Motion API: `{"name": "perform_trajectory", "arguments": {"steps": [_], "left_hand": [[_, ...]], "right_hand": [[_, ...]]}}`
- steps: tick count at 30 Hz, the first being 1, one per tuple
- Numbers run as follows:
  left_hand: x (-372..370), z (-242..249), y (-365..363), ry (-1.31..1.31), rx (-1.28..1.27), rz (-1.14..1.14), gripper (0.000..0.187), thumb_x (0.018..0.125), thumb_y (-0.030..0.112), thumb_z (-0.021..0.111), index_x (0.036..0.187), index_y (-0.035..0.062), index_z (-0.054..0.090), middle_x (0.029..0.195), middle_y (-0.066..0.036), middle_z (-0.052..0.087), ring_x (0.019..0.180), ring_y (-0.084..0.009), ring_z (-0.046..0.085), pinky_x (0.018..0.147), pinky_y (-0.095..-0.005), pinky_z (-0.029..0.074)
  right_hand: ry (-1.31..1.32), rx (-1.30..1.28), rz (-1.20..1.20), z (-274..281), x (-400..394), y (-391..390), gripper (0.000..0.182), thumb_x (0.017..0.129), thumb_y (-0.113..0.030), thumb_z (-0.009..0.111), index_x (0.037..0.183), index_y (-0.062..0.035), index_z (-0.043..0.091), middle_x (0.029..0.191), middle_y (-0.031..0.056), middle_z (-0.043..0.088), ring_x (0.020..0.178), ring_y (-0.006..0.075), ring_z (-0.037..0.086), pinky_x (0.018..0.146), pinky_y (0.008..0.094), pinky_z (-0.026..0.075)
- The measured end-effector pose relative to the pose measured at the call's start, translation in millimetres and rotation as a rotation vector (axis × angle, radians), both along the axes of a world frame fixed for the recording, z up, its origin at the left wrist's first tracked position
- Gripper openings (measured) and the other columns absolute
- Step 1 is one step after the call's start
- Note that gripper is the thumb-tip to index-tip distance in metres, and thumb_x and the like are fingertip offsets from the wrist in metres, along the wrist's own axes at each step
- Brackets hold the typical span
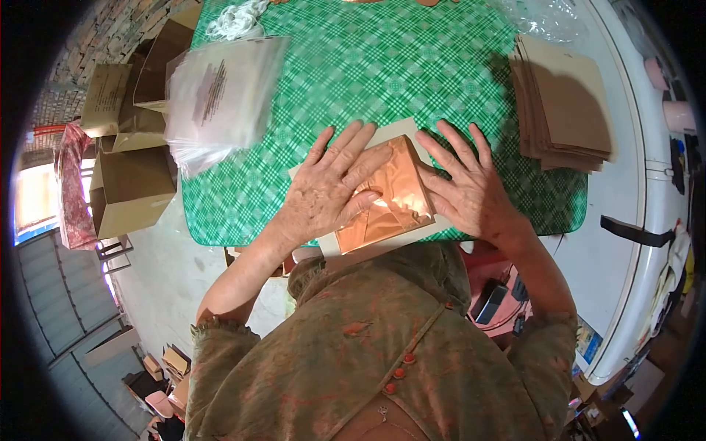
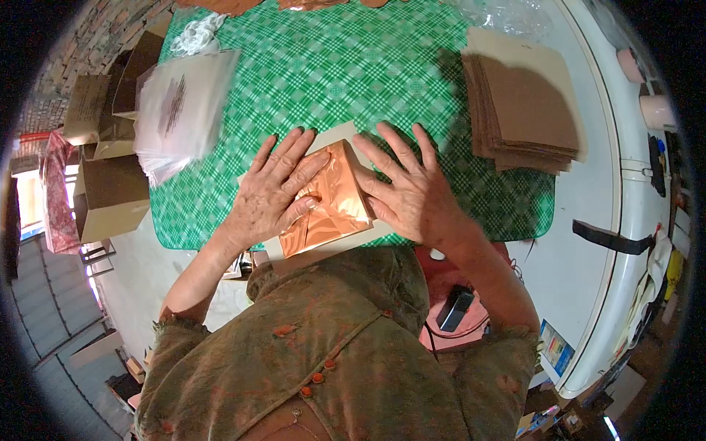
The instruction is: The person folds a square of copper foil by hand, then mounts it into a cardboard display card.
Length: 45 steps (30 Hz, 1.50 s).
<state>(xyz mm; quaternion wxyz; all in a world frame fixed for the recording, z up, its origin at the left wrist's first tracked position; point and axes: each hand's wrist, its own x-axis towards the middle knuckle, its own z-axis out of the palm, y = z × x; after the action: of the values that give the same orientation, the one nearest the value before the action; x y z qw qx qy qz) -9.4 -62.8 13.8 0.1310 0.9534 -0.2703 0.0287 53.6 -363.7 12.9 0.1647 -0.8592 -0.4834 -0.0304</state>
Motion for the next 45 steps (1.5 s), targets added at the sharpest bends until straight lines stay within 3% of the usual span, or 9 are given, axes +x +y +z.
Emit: {"name": "perform_trajectory", "arguments": {"steps": [3,16,22,28,37,45], "left_hand": [[-1,1,0,0.022,0.026,0.013,0.064,0.112,0.057,0.043,0.168,0.0258,0.041,0.176,-0.012,0.032,0.163,-0.0326,0.029,0.134,-0.055,0.021],[0,1,-1,0.01,0.039,0.016,0.064,0.112,0.057,0.043,0.167,0.024,0.043,0.176,-0.013,0.033,0.163,-0.0331,0.029,0.134,-0.0545,0.02],[-1,0,-1,0.017,0.053,0.023,0.065,0.112,0.057,0.043,0.168,0.0249,0.041,0.176,-0.013,0.033,0.163,-0.0329,0.029,0.134,-0.055,0.02],[0,-1,0,0.011,0.057,0.018,0.065,0.112,0.059,0.04,0.168,0.0261,0.041,0.176,-0.013,0.032,0.163,-0.0328,0.029,0.134,-0.0554,0.02],[-1,-1,0,0.018,0.027,0.018,0.063,0.113,0.058,0.038,0.168,0.0256,0.042,0.175,-0.013,0.033,0.162,-0.0339,0.031,0.133,-0.0562,0.021],[-2,-1,-2,-0.018,-0.032,0.017,0.062,0.111,0.051,0.051,0.166,0.0248,0.044,0.174,-0.014,0.035,0.161,-0.0345,0.033,0.131,-0.0573,0.025]], "right_hand": [[0.016,-0.002,0.003,2,0,1,0.05,0.093,-0.025,0.074,0.141,-0.0142,0.069,0.172,0.0083,0.04,0.16,0.0399,0.03,0.129,0.0688,0.015],[0.015,0.057,0.072,11,-10,0,0.04,0.091,-0.02,0.074,0.127,-0.0049,0.076,0.167,0.0028,0.05,0.16,0.0388,0.034,0.13,0.0666,0.017],[0.047,0.006,0.152,19,-3,-1,0.035,0.088,-0.018,0.074,0.117,0.0015,0.076,0.165,0.0064,0.052,0.16,0.0315,0.038,0.131,0.0645,0.018],[0.168,0.073,0.158,14,-6,-1,0.027,0.089,-0.015,0.071,0.108,0.0032,0.075,0.16,0.0124,0.056,0.158,0.0317,0.041,0.131,0.0626,0.02],[0.249,0.14,0.164,11,6,1,0.031,0.099,-0.01,0.067,0.128,-0.001,0.064,0.15,0.0116,0.063,0.154,0.0346,0.045,0.128,0.0589,0.027],[0.173,0.314,-0.026,5,1,21,0.034,0.095,-0.011,0.073,0.125,-0.0031,0.062,0.12,0.0102,0.07,0.128,0.0338,0.058,0.121,0.0574,0.036]]}}
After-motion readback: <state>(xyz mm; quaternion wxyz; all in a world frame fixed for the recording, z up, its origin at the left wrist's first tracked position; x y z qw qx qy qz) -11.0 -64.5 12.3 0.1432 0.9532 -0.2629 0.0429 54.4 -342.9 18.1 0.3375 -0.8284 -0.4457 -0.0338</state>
